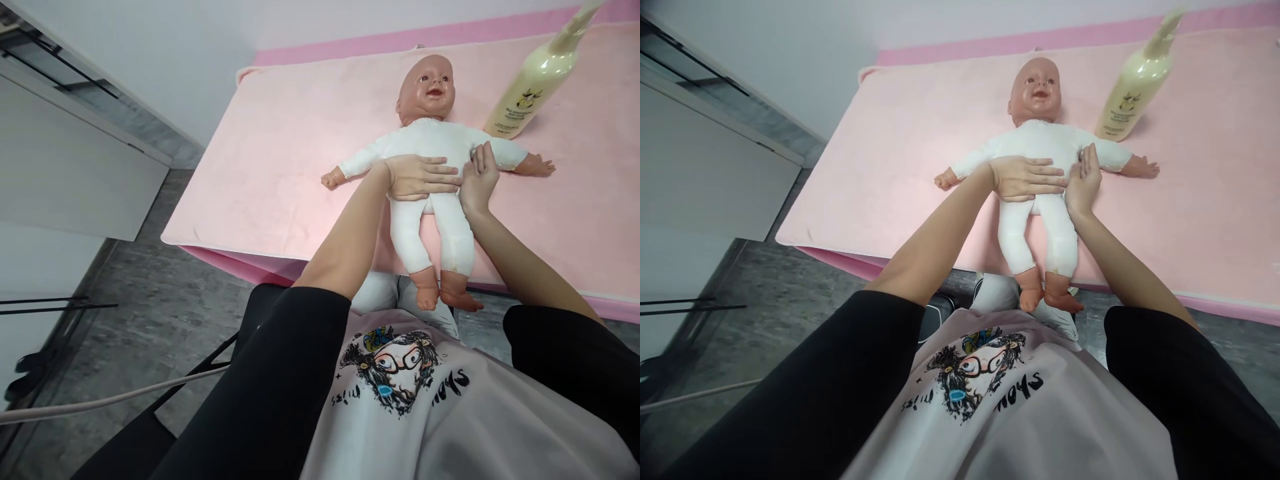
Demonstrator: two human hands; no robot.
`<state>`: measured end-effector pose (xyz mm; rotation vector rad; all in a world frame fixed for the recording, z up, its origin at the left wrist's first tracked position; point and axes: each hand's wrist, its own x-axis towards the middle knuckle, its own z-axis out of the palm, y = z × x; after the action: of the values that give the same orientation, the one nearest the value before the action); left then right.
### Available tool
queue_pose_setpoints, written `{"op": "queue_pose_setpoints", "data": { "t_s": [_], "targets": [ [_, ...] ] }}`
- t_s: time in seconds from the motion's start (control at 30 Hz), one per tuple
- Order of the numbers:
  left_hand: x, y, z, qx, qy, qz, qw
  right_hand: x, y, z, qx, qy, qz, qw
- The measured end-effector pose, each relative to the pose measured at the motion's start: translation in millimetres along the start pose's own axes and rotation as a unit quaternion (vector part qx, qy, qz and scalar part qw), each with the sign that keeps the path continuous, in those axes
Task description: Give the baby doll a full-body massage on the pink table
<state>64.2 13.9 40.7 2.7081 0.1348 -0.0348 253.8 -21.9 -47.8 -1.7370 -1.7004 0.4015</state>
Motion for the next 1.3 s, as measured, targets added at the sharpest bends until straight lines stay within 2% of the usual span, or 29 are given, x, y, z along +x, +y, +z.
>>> {"op": "queue_pose_setpoints", "data": {
  "t_s": [0.07,0.1,0.2,0.27,0.43,0.53,0.67,0.77,0.83,0.97,1.03,1.13,1.3],
  "targets": [
    [6.1,-14.5,10.7,0.012,0.001,-0.044,0.999,-3.8,-6.5,-2.8,0.041,0.008,0.014,0.999],
    [9.2,-22.0,18.6,0.018,0.022,-0.073,0.997,-6.0,-11.2,-4.8,0.074,0.017,0.022,0.997],
    [14.6,-38.4,41.9,0.035,0.135,-0.138,0.980,-13.0,-28.2,-11.6,0.153,0.040,0.041,0.987],
    [13.3,-40.4,48.3,0.048,0.151,-0.144,0.977,-17.2,-38.9,-15.7,0.174,0.051,0.052,0.982],
    [2.1,-26.5,33.1,0.085,0.075,-0.097,0.989,-24.6,-53.0,-20.4,0.183,0.084,0.045,0.979],
    [-1.0,-19.6,25.0,0.103,0.044,-0.096,0.989,-27.0,-54.0,-19.9,0.161,0.098,0.032,0.981],
    [-3.9,-7.7,22.1,0.126,0.063,-0.093,0.986,-28.8,-53.3,-18.2,0.183,0.127,0.031,0.974],
    [-9.2,4.4,24.0,0.147,0.061,-0.125,0.979,-29.0,-53.0,-16.3,0.194,0.142,0.026,0.970],
    [-13.4,9.4,29.0,0.151,0.082,-0.155,0.973,-28.6,-53.4,-15.3,0.208,0.151,0.028,0.966],
    [-19.6,8.8,44.1,0.135,0.195,-0.169,0.957,-28.7,-55.7,-15.1,0.249,0.166,0.036,0.953],
    [-21.0,7.6,49.3,0.124,0.231,-0.174,0.949,-29.7,-57.4,-15.7,0.241,0.169,0.035,0.955],
    [-22.3,9.9,51.1,0.115,0.240,-0.213,0.940,-33.0,-60.3,-16.9,0.202,0.164,0.006,0.966],
    [-24.3,21.8,51.5,0.087,0.255,-0.340,0.901,-44.5,-66.5,-21.3,0.099,0.119,-0.112,0.982]
  ]
}}
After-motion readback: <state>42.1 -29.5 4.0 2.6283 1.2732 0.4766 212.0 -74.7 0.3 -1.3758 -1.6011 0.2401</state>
